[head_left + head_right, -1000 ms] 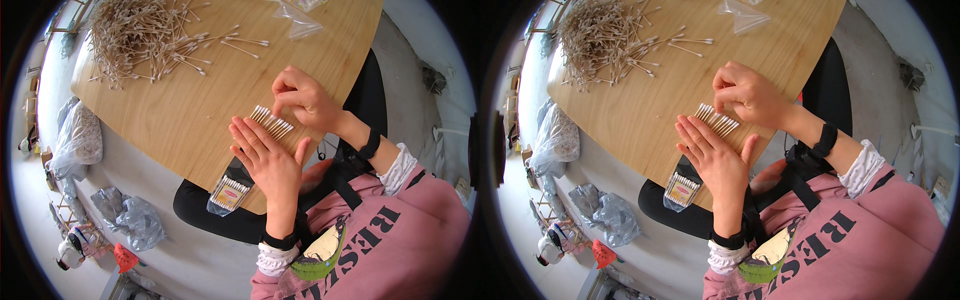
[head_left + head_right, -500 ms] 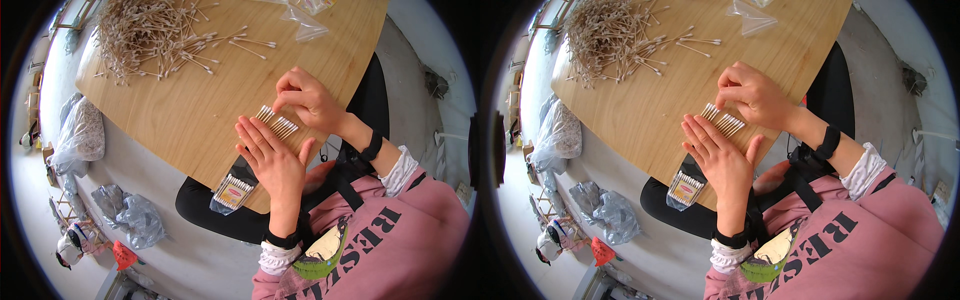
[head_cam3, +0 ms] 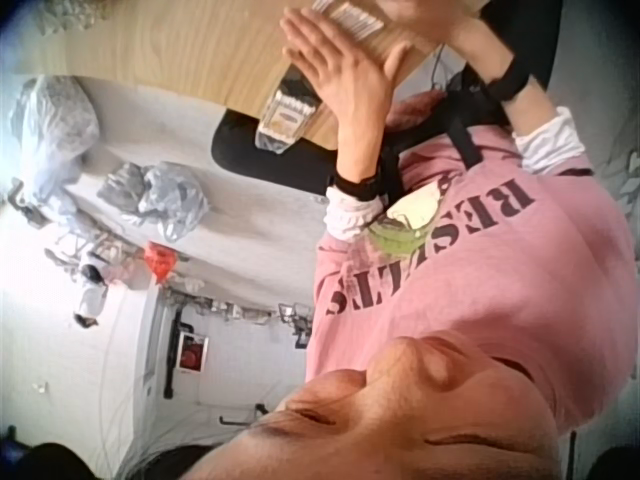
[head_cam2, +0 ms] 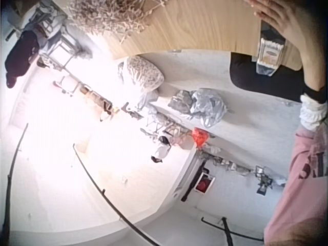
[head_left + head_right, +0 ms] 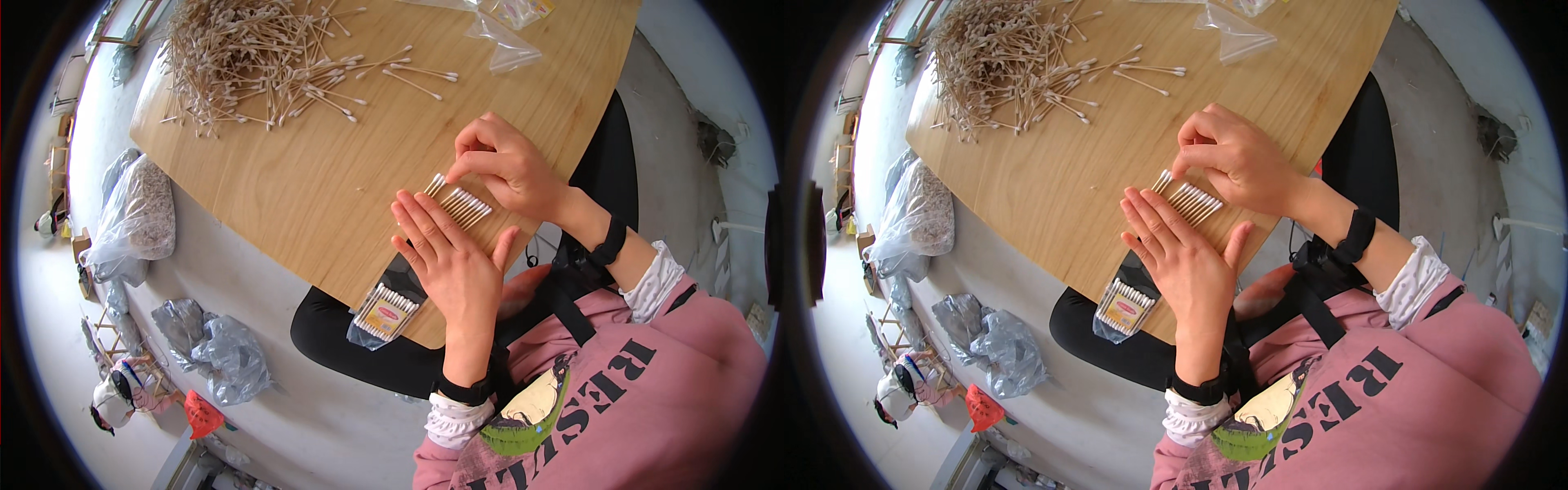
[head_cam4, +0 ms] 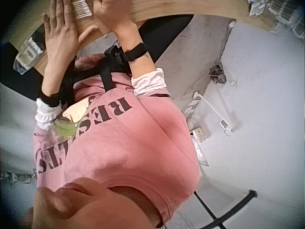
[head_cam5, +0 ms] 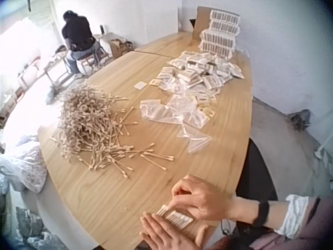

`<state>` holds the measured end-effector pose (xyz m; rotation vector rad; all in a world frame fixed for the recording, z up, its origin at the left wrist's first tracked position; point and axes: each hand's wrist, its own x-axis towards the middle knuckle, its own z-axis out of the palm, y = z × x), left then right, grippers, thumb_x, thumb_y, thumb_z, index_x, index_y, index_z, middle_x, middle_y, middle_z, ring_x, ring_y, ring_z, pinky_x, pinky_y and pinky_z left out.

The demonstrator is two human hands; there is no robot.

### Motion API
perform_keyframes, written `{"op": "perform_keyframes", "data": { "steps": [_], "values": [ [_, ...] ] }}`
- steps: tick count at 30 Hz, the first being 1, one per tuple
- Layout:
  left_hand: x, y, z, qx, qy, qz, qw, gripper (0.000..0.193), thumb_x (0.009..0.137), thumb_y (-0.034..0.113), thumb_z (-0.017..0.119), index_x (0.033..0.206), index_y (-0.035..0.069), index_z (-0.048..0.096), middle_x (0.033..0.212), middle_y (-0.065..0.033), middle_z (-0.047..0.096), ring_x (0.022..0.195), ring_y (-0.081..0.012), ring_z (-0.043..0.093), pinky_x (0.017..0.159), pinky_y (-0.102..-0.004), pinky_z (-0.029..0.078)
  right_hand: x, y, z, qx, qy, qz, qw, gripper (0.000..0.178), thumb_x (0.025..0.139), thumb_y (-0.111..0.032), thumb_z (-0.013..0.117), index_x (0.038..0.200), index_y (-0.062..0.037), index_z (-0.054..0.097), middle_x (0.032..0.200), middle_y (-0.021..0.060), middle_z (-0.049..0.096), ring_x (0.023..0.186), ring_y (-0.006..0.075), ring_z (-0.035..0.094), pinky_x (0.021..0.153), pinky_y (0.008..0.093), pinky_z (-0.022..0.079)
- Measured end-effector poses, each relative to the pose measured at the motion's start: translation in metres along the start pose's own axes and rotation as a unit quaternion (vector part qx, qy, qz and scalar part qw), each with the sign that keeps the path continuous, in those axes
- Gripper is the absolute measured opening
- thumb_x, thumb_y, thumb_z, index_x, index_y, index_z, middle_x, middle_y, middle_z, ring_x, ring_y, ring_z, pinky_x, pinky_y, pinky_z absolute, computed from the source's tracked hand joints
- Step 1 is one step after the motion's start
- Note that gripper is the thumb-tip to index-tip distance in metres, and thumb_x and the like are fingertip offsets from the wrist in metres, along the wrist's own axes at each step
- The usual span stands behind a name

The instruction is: Organizing cotton swabs into neat rows and placing them into small plastic packages.

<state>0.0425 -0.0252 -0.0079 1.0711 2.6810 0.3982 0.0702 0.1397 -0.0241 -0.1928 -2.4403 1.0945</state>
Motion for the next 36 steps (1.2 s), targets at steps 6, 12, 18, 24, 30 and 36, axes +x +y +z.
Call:
{"op": "perform_keyframes", "data": {
  "steps": [6, 12, 18, 24, 30, 36],
  "values": [
    [0.0, 0.0, -0.001, -0.001, 0.003, 0.001, 1.0, 0.12, 0.082, 0.071, 0.061, 0.153, -0.013, 0.014, 0.163, -0.0293, 0.011, 0.154, -0.039, 0.007, 0.123, -0.0499, 0.006, 0.001, -0.001, 0.0, -0.016, -0.001, -0.006, 1.0, 0.013, 0.077, 0.0, 0.069, 0.084, -0.0105, 0.071, 0.09, 0.0017, 0.056, 0.084, 0.0215, 0.054, 0.073, 0.0329, 0.048],
    [0.0, 0.001, 0.0, -0.001, 0.003, 0.001, 1.0, 0.12, 0.083, 0.071, 0.061, 0.153, -0.014, 0.014, 0.163, -0.0296, 0.012, 0.154, -0.0392, 0.008, 0.123, -0.0498, 0.005, 0.0, -0.001, 0.001, -0.025, 0.006, -0.006, 1.0, 0.015, 0.076, 0.0, 0.069, 0.086, -0.0111, 0.071, 0.091, 0.0012, 0.057, 0.085, 0.0208, 0.054, 0.074, 0.0326, 0.048],
    [-0.001, 0.0, -0.001, -0.014, 0.011, 0.0, 1.0, 0.12, 0.082, 0.07, 0.064, 0.153, -0.013, 0.014, 0.162, -0.0294, 0.014, 0.154, -0.039, 0.01, 0.123, -0.051, 0.005, 0.0, -0.001, -0.002, -0.01, -0.023, -0.017, 1.0, 0.02, 0.077, 0.003, 0.065, 0.089, -0.0105, 0.072, 0.095, 0.0038, 0.058, 0.085, 0.0224, 0.053, 0.073, 0.0329, 0.046],
    [-0.017, -0.002, -0.022, -0.128, 0.011, -0.023, 0.991, 0.103, 0.092, 0.057, 0.061, 0.157, -0.007, 0.013, 0.162, -0.0264, 0.022, 0.153, -0.0361, 0.016, 0.122, -0.054, 0.003, -0.003, -0.01, -0.009, 0.007, 0.025, 0.059, 0.998, 0.025, 0.085, -0.004, 0.063, 0.109, -0.0086, 0.069, 0.113, 0.0078, 0.06, 0.108, 0.0288, 0.055, 0.093, 0.0399, 0.047],
    [-0.017, -0.001, -0.019, -0.62, 0.309, -0.141, 0.707, 0.06, 0.109, 0.039, 0.03, 0.155, 0.001, 0.022, 0.159, -0.0189, 0.032, 0.151, -0.0279, 0.026, 0.123, -0.0419, 0.013, 0.006, -0.042, 0.023, -0.173, -0.027, 0.017, 0.984, 0.049, 0.096, -0.021, 0.058, 0.142, -0.0062, 0.05, 0.151, 0.0138, 0.044, 0.145, 0.0331, 0.035, 0.12, 0.0483, 0.027],
    [-0.003, -0.002, -0.015, -0.696, 0.327, -0.164, 0.618, 0.059, 0.11, 0.04, 0.029, 0.155, 0.003, 0.023, 0.159, -0.0176, 0.032, 0.149, -0.0257, 0.027, 0.122, -0.0398, 0.02, 0.016, -0.035, 0.056, -0.269, -0.067, -0.023, 0.961, 0.059, 0.096, -0.022, 0.056, 0.151, -0.0058, 0.039, 0.16, 0.011, 0.034, 0.151, 0.0305, 0.026, 0.124, 0.0487, 0.017]
  ]
}}
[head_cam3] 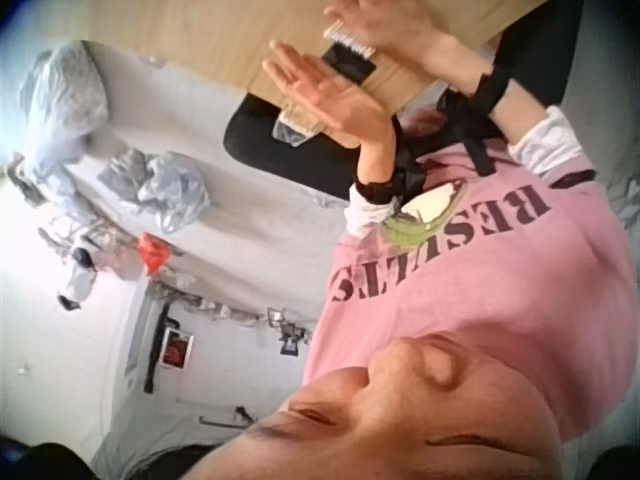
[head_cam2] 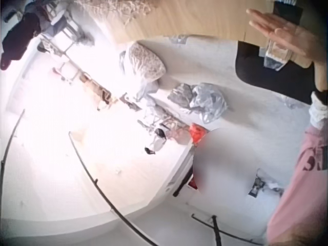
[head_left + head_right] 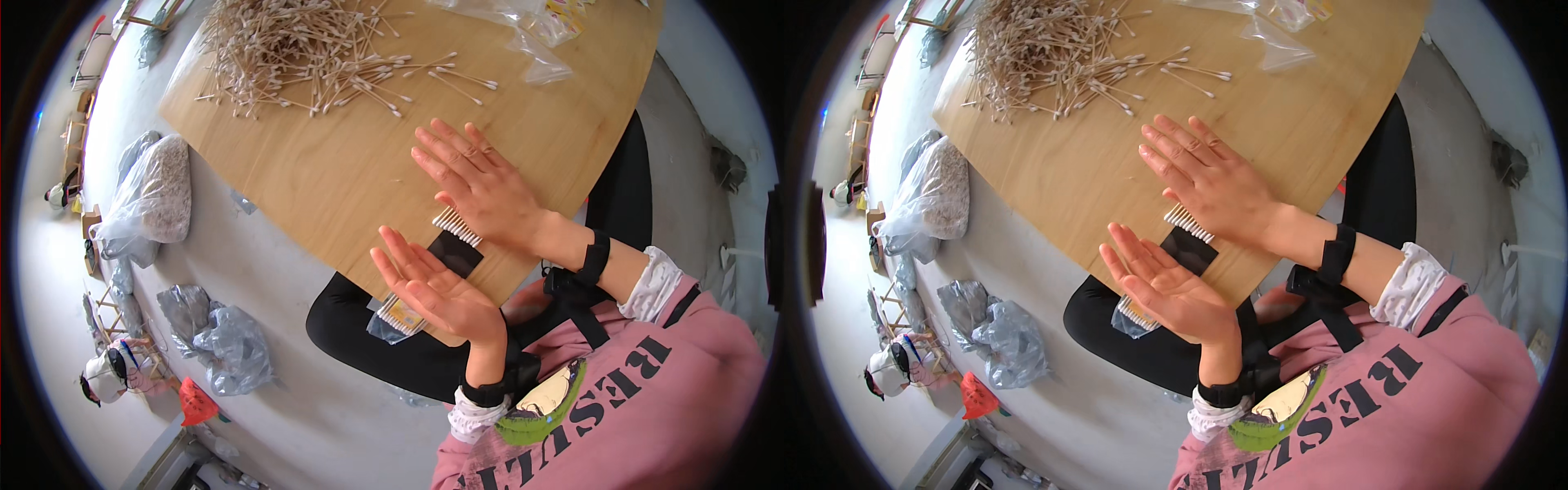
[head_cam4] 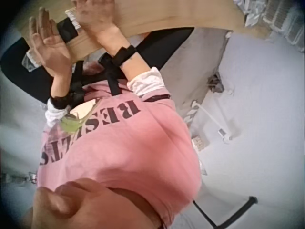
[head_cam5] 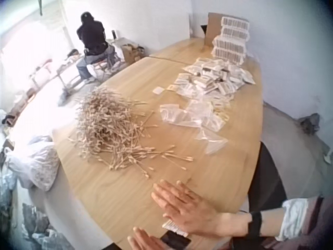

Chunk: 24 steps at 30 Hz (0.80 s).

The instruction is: Organizing cotton swabs into neat rows and placing them into small plastic packages.

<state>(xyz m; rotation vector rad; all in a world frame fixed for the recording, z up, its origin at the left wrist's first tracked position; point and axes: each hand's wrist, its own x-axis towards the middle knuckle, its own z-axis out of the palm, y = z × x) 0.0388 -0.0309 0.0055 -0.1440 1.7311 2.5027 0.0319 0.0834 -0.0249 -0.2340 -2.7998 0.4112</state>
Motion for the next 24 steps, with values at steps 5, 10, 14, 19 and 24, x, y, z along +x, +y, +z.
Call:
{"op": "perform_keyframes", "data": {
  "steps": [5, 10, 14, 19, 24],
  "values": [
    [0.015, -0.01, 0.006, -0.035, 0.006, -0.007, 0.999, 0.06, 0.11, 0.041, 0.029, 0.156, 0.003, 0.02, 0.16, -0.017, 0.03, 0.15, -0.0251, 0.026, 0.123, -0.0393, 0.02, 0.011, -0.007, 0.01, 0.009, -0.011, -0.048, 0.999, 0.052, 0.097, -0.022, 0.052, 0.146, -0.0031, 0.045, 0.156, 0.0114, 0.04, 0.151, 0.0258, 0.027, 0.124, 0.0445, 0.02],
    [0.016, -0.015, 0.006, -0.043, -0.023, -0.006, 0.999, 0.06, 0.109, 0.041, 0.029, 0.156, 0.004, 0.019, 0.161, -0.0156, 0.028, 0.151, -0.0245, 0.024, 0.123, -0.0387, 0.019, 0.013, -0.014, 0.014, 0.048, -0.032, -0.071, 0.996, 0.055, 0.093, -0.018, 0.052, 0.145, -0.002, 0.044, 0.156, 0.0121, 0.04, 0.151, 0.0272, 0.027, 0.124, 0.0445, 0.022],
    [0.016, -0.009, 0.002, -0.043, -0.016, 0.029, 0.999, 0.061, 0.109, 0.042, 0.029, 0.156, 0.005, 0.019, 0.161, -0.0154, 0.029, 0.15, -0.0248, 0.026, 0.123, -0.0391, 0.02, 0.014, -0.012, 0.011, 0.028, -0.037, -0.069, 0.997, 0.054, 0.093, -0.017, 0.051, 0.145, -0.0017, 0.045, 0.156, 0.0128, 0.04, 0.15, 0.0277, 0.028, 0.123, 0.0448, 0.023],
    [0.016, -0.019, 0.012, -0.081, -0.024, -0.006, 0.996, 0.06, 0.109, 0.042, 0.028, 0.155, 0.004, 0.021, 0.16, -0.0165, 0.03, 0.15, -0.0251, 0.026, 0.123, -0.0394, 0.02, 0.017, -0.013, 0.013, 0.112, -0.025, -0.057, 0.992, 0.052, 0.095, -0.019, 0.051, 0.144, -0.0017, 0.046, 0.155, 0.0126, 0.041, 0.15, 0.027, 0.029, 0.123, 0.0449, 0.024],
    [0.016, -0.014, 0.011, -0.074, -0.007, -0.036, 0.997, 0.059, 0.109, 0.04, 0.03, 0.155, 0.003, 0.023, 0.16, -0.0189, 0.03, 0.15, -0.0254, 0.026, 0.123, -0.0394, 0.019, 0.016, -0.013, 0.01, 0.024, -0.017, -0.041, 0.999, 0.051, 0.094, -0.02, 0.053, 0.142, -0.0022, 0.049, 0.155, 0.0117, 0.042, 0.15, 0.0256, 0.03, 0.123, 0.0446, 0.024]
  ]
}}
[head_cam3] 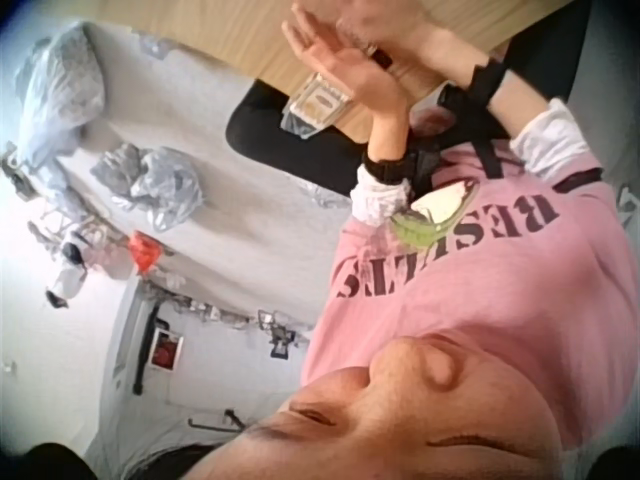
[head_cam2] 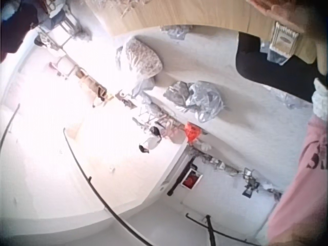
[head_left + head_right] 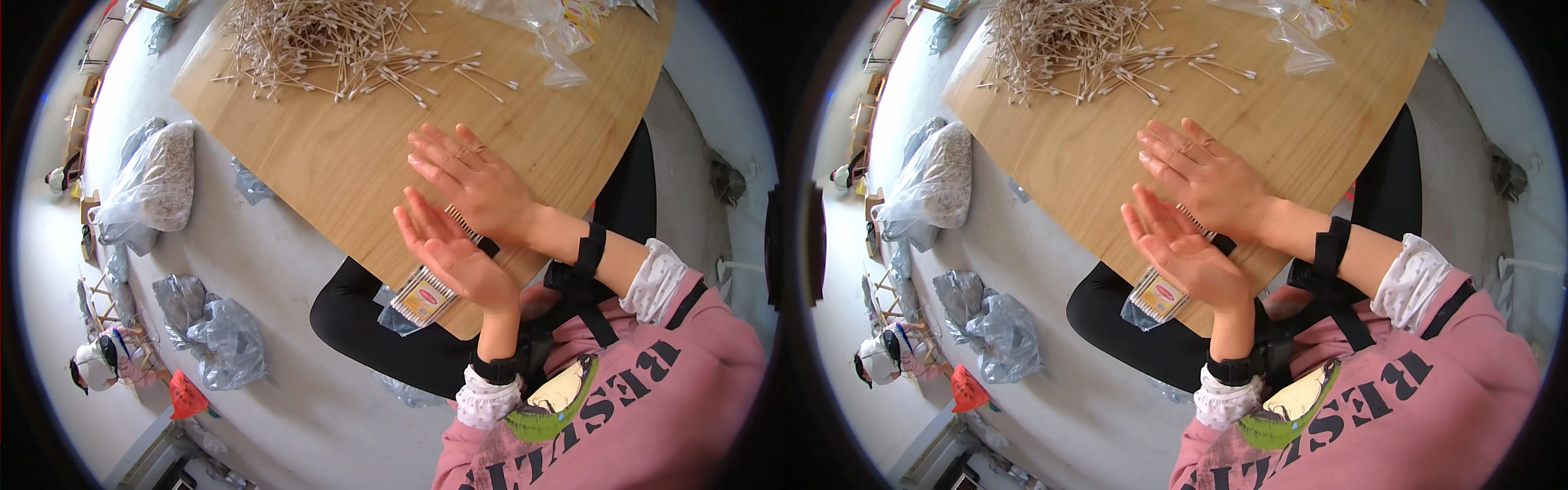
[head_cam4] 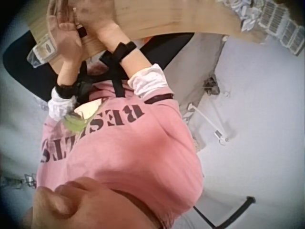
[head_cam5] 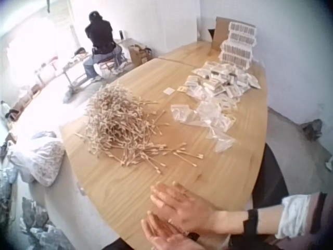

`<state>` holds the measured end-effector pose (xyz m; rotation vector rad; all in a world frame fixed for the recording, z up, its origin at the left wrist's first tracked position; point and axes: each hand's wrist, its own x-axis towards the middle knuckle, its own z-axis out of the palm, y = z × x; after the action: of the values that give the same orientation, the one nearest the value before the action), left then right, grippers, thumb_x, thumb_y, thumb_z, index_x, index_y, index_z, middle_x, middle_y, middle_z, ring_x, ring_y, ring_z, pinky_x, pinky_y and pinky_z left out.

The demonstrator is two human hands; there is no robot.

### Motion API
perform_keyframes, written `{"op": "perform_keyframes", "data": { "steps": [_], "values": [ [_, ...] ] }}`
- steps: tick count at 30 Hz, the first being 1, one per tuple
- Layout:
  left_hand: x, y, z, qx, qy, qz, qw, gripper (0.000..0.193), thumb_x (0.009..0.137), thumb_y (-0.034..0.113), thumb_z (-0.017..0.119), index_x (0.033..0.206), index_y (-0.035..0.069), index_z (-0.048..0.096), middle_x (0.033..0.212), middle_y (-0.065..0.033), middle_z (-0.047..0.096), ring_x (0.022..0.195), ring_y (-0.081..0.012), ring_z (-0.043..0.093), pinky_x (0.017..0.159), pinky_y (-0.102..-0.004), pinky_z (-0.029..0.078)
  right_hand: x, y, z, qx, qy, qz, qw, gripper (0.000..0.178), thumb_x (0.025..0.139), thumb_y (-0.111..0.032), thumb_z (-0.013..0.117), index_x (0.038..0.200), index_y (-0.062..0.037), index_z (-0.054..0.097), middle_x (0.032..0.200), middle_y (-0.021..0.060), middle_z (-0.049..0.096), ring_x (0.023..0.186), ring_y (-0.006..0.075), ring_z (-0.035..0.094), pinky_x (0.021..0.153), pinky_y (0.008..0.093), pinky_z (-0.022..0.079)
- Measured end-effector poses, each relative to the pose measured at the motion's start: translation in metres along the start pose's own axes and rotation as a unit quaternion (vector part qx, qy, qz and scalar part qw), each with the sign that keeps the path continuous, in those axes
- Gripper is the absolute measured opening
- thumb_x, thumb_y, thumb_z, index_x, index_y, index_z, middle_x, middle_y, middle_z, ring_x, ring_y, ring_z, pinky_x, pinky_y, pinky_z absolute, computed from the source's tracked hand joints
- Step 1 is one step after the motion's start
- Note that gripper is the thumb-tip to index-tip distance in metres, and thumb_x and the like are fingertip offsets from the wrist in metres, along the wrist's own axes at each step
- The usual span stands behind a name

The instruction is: Organizing cotton swabs into neat rows and placing them into small plastic packages.

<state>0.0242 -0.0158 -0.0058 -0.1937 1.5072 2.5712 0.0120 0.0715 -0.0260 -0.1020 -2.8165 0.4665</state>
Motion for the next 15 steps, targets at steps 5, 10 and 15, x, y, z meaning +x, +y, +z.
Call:
{"op": "perform_keyframes", "data": {
  "steps": [5, 10, 15],
  "values": [
    [-0.006, 0.001, -0.009, 0.047, 0.014, 0.062, 0.997, 0.058, 0.108, 0.036, 0.032, 0.154, 0.002, 0.025, 0.16, -0.0184, 0.03, 0.15, -0.0253, 0.027, 0.122, -0.0394, 0.02, 0.001, 0.004, 0.003, -0.07, -0.006, -0.059, 0.996, 0.052, 0.093, -0.02, 0.054, 0.141, -0.0017, 0.05, 0.155, 0.0117, 0.041, 0.149, 0.0262, 0.031, 0.123, 0.0451, 0.025],
    [-0.008, -0.008, -0.004, 0.025, 0.005, 0.05, 0.998, 0.057, 0.108, 0.036, 0.032, 0.153, 0.002, 0.026, 0.16, -0.0177, 0.031, 0.15, -0.0253, 0.026, 0.121, -0.0385, 0.021, 0.0, -0.002, 0.012, 0.071, 0.007, -0.056, 0.996, 0.05, 0.094, -0.016, 0.051, 0.142, -0.0018, 0.049, 0.155, 0.0117, 0.041, 0.15, 0.027, 0.03, 0.123, 0.0449, 0.024],
    [-0.014, 0.012, -0.01, 0.037, 0.09, 0.06, 0.993, 0.048, 0.107, 0.035, 0.034, 0.14, 0.001, 0.042, 0.138, -0.0175, 0.053, 0.132, -0.0253, 0.048, 0.117, -0.0408, 0.03, 0.0, 0.004, 0.009, 0.019, 0.002, -0.067, 0.998, 0.05, 0.093, -0.011, 0.051, 0.142, -0.0025, 0.048, 0.154, 0.0115, 0.042, 0.149, 0.0275, 0.03, 0.123, 0.0445, 0.025]
  ]
}}
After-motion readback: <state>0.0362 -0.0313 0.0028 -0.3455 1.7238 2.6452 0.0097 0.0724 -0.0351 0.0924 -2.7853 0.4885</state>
